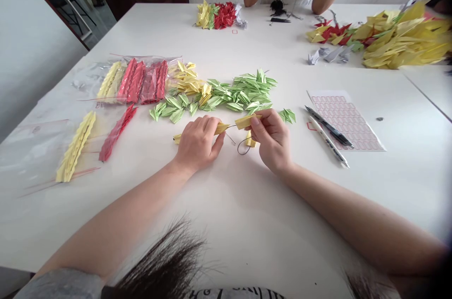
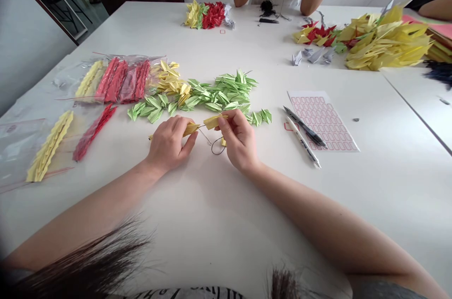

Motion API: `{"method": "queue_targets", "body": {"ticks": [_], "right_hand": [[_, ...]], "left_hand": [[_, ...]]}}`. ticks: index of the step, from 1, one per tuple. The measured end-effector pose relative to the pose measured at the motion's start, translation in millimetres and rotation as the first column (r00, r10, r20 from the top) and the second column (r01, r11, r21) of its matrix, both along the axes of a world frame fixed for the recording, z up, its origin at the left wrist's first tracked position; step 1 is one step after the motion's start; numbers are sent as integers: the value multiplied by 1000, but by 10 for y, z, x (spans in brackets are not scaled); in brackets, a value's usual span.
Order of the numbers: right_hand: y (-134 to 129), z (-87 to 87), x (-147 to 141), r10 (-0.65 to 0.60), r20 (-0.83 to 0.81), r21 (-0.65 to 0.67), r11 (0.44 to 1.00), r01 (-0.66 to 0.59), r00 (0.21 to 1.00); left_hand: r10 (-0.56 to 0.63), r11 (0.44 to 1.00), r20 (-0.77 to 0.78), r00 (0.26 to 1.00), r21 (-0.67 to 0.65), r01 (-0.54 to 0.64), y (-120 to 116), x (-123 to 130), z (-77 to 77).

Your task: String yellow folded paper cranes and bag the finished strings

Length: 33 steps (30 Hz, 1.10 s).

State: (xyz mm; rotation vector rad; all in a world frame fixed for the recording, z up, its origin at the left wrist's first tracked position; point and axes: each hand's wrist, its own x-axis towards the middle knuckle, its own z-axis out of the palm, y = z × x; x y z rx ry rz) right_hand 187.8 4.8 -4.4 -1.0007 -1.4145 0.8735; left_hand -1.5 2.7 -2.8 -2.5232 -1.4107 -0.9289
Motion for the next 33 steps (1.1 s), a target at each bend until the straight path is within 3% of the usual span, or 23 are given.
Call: {"method": "queue_targets", "body": {"ticks": [11,33], "right_hand": [[-64,198,-13,-31,61,38,999,28,998],[0,137,10,87,-127,-145,984,-106,988]], "left_hand": [[-20,1000,10,1000,20,20,-9,13,-31],[-115,993,30,993,31,114,6,-2,-30]]}}
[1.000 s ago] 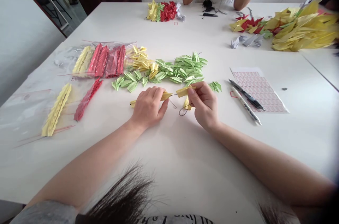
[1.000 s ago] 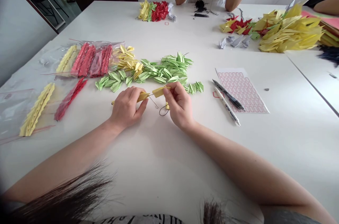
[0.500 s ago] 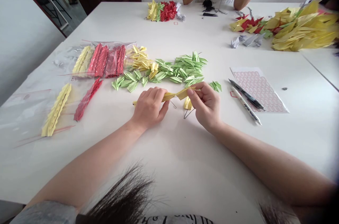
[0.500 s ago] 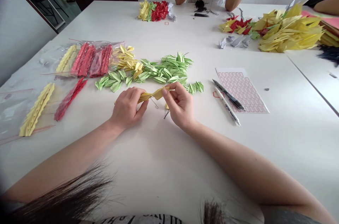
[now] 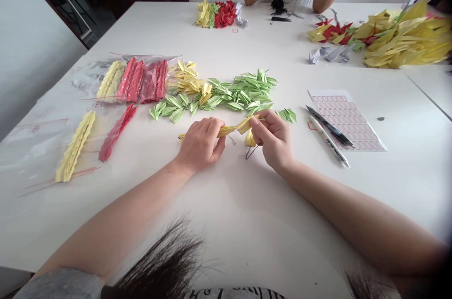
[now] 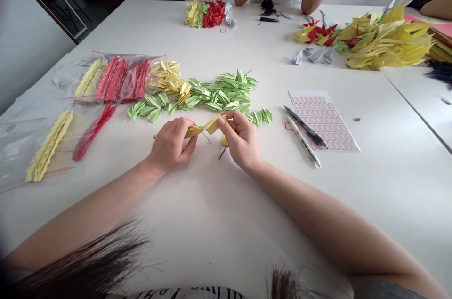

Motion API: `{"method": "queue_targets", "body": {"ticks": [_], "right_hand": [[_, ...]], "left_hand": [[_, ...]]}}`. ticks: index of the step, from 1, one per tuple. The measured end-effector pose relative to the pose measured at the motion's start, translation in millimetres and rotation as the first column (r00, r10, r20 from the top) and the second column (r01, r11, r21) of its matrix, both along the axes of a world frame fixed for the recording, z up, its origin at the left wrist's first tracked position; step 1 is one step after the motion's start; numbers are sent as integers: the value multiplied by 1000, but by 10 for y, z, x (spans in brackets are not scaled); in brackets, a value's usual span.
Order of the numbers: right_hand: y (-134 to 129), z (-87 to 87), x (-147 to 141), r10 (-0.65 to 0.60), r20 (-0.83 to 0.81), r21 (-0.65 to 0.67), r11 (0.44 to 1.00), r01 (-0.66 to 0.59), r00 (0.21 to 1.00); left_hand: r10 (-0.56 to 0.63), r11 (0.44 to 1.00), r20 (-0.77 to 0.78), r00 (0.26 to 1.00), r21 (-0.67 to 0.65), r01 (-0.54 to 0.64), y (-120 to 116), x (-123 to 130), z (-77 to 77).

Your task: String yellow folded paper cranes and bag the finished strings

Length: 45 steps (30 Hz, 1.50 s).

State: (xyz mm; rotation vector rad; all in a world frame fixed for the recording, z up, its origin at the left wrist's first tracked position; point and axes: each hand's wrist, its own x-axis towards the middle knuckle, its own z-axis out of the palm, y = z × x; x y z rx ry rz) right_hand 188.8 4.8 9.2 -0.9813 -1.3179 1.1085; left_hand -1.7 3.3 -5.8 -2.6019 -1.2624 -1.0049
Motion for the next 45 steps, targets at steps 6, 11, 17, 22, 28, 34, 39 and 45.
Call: {"method": "queue_targets", "body": {"ticks": [6,11,17,22,28,34,39,45], "right_hand": [[-20,44,-6,39,-38,-85,996,-42,999],[-5,15,-3,15,-12,-70,997,-15,1000],[-25,14,-5,-14,114,25,1000,12,993],[-53,35,-12,-37,181,108,994,17,983],[-63,26,-10,-82,271,126,991,49,959],[-28,-23,8,-88,347,93,994,59,934],[17,-98,21,-20,360,51,999,2,933],[1,-132,30,37,313,63,996,-59,949]], "left_hand": [[-73,997,48,996,-15,74,-12,-12,13],[-119,992,30,992,-32,120,-11,-32,35],[-53,998,0,999,-23,53,-2,-31,28],[-33,999,-17,999,1,33,-6,-13,23],[-23,998,-55,998,49,25,-7,-4,29],[-6,1000,-53,999,24,7,0,-9,3],[-33,998,-31,999,53,35,21,-21,-11],[-89,987,74,993,139,78,44,-22,-5]]}}
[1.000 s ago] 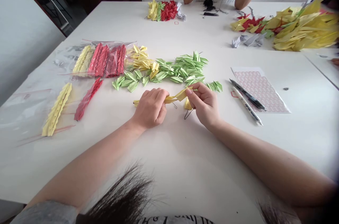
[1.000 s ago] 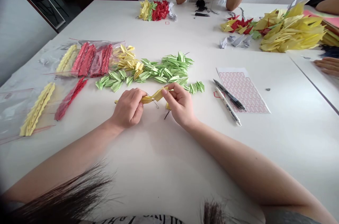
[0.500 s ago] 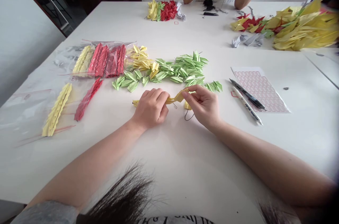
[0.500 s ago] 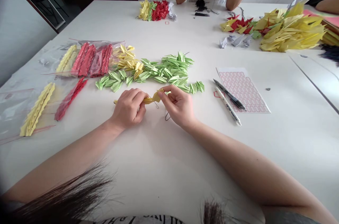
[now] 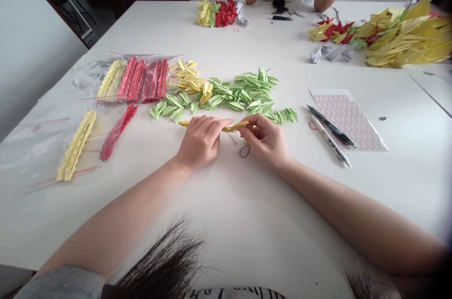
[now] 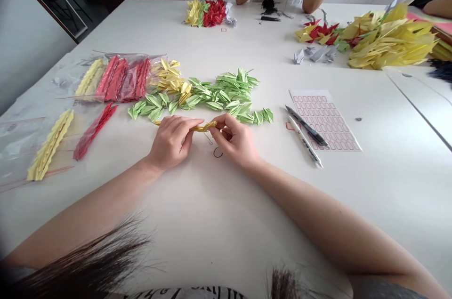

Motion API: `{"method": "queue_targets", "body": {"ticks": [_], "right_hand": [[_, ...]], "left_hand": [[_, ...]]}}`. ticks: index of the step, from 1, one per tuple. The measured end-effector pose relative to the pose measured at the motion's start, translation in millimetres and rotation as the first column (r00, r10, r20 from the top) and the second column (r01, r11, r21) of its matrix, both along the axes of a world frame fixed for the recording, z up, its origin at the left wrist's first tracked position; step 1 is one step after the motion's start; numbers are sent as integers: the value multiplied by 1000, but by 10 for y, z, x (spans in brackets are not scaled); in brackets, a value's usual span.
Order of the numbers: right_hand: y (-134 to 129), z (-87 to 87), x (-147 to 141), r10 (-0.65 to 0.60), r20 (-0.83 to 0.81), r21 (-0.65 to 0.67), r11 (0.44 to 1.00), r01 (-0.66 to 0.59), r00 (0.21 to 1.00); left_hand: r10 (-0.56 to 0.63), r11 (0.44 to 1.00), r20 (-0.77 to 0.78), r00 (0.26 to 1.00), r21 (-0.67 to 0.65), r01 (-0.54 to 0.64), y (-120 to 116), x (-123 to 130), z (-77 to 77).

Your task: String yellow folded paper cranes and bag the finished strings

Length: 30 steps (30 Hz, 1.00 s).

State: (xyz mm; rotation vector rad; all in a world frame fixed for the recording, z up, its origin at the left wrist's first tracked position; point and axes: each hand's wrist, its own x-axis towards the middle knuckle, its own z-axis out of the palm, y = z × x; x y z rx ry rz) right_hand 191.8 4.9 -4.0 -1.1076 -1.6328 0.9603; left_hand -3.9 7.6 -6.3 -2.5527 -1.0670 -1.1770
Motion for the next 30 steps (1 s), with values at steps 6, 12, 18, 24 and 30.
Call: {"method": "queue_targets", "body": {"ticks": [6,12,18,24,30], "right_hand": [[-19,45,12,12,-67,-26,1000,-13,998],[0,31,22,26,-118,-39,999,-31,993],[9,8,34,70,-126,-34,997,-75,990],[5,17,45,50,-56,-14,999,-51,997],[4,25,39,25,8,-27,999,-25,1000]], "left_hand": [[24,998,57,998,-57,-21,-4,2,-4],[48,990,38,998,-131,-43,-12,3,5],[9,991,58,998,-131,-2,-5,0,6],[-17,995,113,993,-101,28,6,-3,-8],[-8,990,91,996,-140,21,7,1,-8]]}}
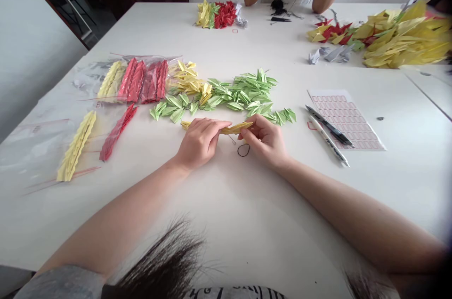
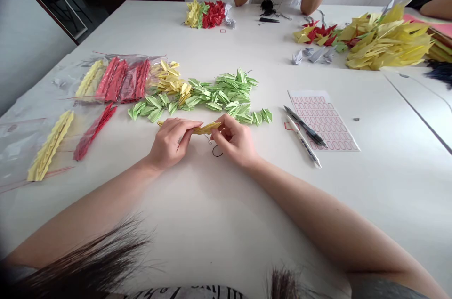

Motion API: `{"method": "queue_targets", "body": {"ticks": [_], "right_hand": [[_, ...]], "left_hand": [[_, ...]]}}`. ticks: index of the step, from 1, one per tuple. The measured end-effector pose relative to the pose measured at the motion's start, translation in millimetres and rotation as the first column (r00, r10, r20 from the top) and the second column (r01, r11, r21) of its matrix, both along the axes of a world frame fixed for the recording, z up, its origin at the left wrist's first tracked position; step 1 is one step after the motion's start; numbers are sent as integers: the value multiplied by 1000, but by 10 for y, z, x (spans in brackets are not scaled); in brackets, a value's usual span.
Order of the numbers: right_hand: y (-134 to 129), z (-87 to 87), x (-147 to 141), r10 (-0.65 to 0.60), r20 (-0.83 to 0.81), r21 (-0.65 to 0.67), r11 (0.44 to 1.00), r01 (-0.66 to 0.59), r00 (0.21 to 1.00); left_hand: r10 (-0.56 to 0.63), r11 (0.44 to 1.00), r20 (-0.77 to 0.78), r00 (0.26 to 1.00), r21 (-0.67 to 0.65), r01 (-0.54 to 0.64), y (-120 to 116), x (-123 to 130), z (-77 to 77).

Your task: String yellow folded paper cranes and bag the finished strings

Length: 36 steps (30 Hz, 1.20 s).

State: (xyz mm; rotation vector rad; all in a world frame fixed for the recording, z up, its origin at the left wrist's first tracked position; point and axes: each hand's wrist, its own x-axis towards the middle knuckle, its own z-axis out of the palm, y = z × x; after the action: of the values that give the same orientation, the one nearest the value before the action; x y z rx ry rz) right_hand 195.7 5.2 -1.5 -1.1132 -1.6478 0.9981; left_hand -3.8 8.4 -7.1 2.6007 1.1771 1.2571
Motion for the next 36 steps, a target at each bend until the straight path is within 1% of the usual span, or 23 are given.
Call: {"method": "queue_targets", "body": {"ticks": [3,7,10,12,15,17,19,21,27,32,36], "right_hand": [[-3,7,-19,-1,-11,-34,999,1,1000],[-8,32,-38,22,-86,-84,996,-30,996],[1,48,-33,19,-109,-112,993,-31,994],[15,50,-24,-7,-101,-119,993,-5,995],[40,36,-12,-44,-105,-117,993,32,993],[53,25,-8,-55,-107,-116,992,43,993],[59,21,-7,-61,-101,-114,992,50,993],[58,27,-9,-65,-95,-114,992,54,993],[35,75,-22,-76,-120,-144,988,58,990],[44,93,-33,-131,-158,-139,984,110,979],[48,105,-43,-142,-197,-150,982,113,970]], "left_hand": [[-14,1000,-19,1000,11,15,-1,-3,2],[-31,999,-53,998,-21,30,-10,-26,36],[-56,998,-93,994,14,58,-11,-54,67],[-27,998,-119,992,51,33,0,-69,68],[66,994,-130,989,92,-55,25,-78,37],[123,990,-127,984,90,-112,41,-79,11],[151,987,-130,980,70,-143,53,-78,-5],[142,989,-143,979,49,-137,62,-77,-10],[49,999,-167,985,9,-48,64,-64,2],[95,995,-124,988,-14,-97,61,-54,-9],[115,993,-81,990,-3,-116,60,-50,-22]]}}
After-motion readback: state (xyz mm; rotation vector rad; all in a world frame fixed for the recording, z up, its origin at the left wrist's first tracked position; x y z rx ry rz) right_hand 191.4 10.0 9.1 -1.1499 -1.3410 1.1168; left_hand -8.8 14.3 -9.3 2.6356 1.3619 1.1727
